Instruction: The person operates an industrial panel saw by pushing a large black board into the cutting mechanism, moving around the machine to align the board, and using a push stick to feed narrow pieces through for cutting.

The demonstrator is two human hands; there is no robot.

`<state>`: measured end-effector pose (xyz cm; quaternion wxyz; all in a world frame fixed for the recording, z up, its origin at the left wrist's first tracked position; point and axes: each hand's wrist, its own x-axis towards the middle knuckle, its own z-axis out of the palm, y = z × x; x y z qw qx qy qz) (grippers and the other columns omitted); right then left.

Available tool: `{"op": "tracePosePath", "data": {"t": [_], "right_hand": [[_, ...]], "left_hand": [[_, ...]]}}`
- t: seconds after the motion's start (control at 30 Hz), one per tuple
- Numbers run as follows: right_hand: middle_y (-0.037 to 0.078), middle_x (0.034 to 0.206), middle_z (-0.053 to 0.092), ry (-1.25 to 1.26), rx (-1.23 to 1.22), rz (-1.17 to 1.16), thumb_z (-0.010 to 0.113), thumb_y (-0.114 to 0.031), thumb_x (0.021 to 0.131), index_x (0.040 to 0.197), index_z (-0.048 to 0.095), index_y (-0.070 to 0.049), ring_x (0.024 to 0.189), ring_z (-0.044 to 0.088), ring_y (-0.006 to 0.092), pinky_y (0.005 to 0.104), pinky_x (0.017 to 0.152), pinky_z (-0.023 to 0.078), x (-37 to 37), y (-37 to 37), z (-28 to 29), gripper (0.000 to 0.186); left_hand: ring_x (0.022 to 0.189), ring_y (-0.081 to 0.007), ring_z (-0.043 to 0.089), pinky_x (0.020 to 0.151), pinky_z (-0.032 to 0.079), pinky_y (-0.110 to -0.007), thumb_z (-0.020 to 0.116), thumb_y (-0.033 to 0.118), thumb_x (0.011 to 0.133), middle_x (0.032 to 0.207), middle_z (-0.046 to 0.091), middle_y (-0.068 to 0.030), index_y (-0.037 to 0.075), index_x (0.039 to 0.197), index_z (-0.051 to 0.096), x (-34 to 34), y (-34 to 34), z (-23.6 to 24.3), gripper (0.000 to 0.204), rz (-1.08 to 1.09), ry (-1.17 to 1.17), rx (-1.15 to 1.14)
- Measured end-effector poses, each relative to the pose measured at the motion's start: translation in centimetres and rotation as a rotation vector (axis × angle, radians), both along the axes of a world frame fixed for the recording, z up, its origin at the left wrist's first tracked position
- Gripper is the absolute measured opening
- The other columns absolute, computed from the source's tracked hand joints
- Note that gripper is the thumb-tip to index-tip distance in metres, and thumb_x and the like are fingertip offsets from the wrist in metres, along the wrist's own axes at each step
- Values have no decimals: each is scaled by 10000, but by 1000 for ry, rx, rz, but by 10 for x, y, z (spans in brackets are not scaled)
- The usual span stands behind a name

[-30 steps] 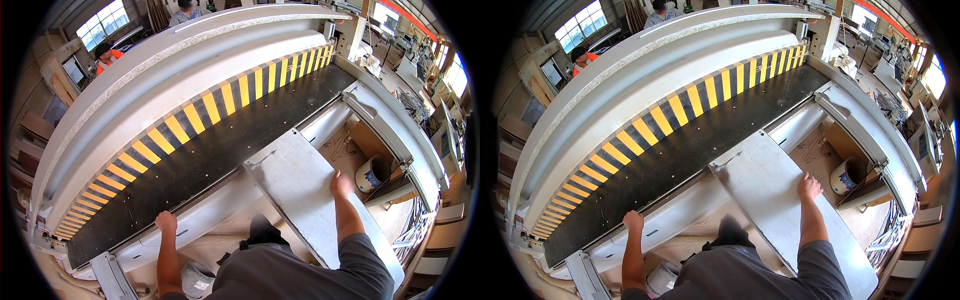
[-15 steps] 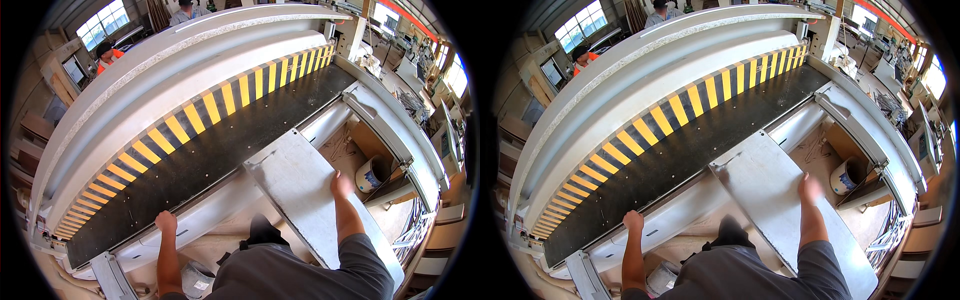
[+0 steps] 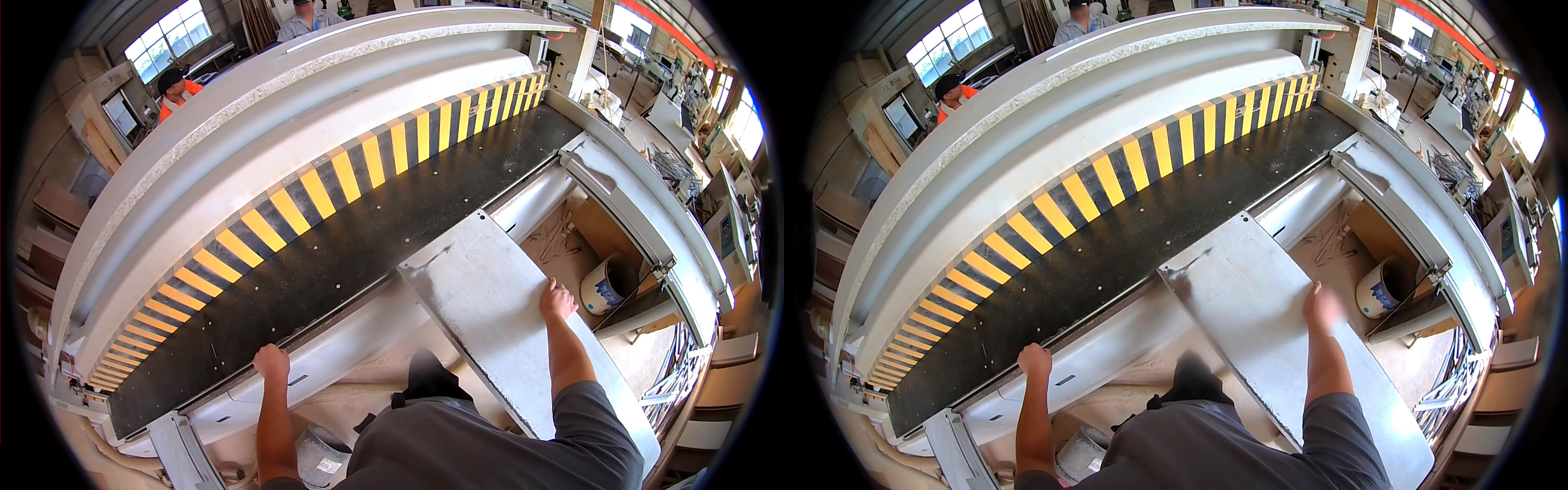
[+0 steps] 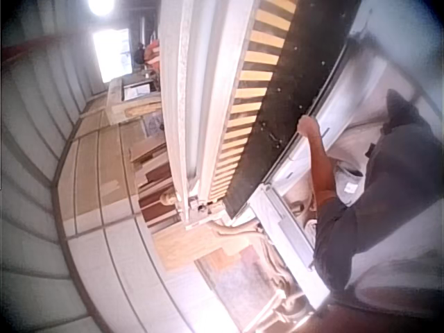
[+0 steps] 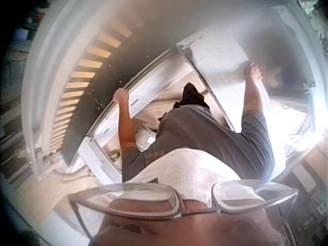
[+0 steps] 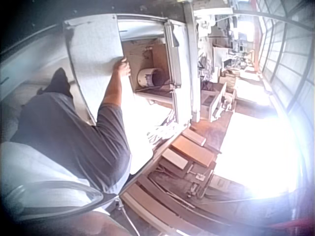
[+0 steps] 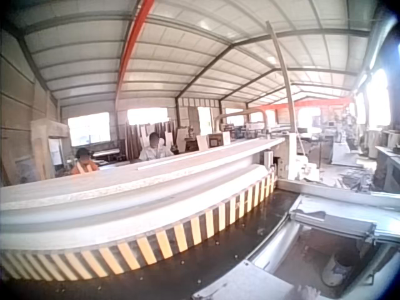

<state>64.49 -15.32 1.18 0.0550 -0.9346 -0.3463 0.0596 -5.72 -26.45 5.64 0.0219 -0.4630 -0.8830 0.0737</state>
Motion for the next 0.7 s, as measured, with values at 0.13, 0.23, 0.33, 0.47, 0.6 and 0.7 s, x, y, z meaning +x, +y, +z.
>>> {"op": "tracePosePath", "data": {"t": [0.13,0.23,0.33,0.47,0.6,0.7], "right_hand": [[121,1313,679,6,0,0,297,-550,1044,1260,690,-89,1273,588,290,498,1101,359,1,0,-1,643],[122,1317,677,3,1,-5,298,-551,1043,1258,691,-88,1277,585,289,496,1102,357,1,1,-1,644],[119,1319,676,4,-14,-4,297,-552,1043,1257,692,-87,1277,585,288,494,1103,355,1,1,0,647],[115,1316,678,6,-5,-5,296,-553,1043,1250,695,-84,1275,585,289,491,1107,351,1,1,-1,649],[113,1312,680,10,-4,-9,297,-551,1042,1238,701,-85,1273,586,290,492,1109,348,-2,1,3,647],[114,1313,680,8,-4,-15,297,-550,1041,1236,703,-85,1273,585,289,490,1111,346,-1,1,2,647]], "left_hand": [[842,-353,751,780,601,-446,703,233,840,876,755,-191,27,836,778,0,0,0,219,3,4,0],[840,-352,751,776,601,-442,709,236,840,876,755,-189,30,836,780,1,0,1,217,6,-1,-2],[838,-351,751,771,601,-441,714,240,840,875,755,-186,33,836,780,0,0,0,217,4,2,-6],[834,-353,750,769,601,-441,715,242,842,869,754,-186,31,837,781,0,0,-1,221,2,5,-2],[830,-357,750,768,600,-442,712,238,843,865,753,-190,31,827,780,1,0,1,219,-5,0,4],[826,-358,749,769,600,-443,708,234,844,864,752,-192,31,819,778,1,0,1,217,-8,2,13]]}}
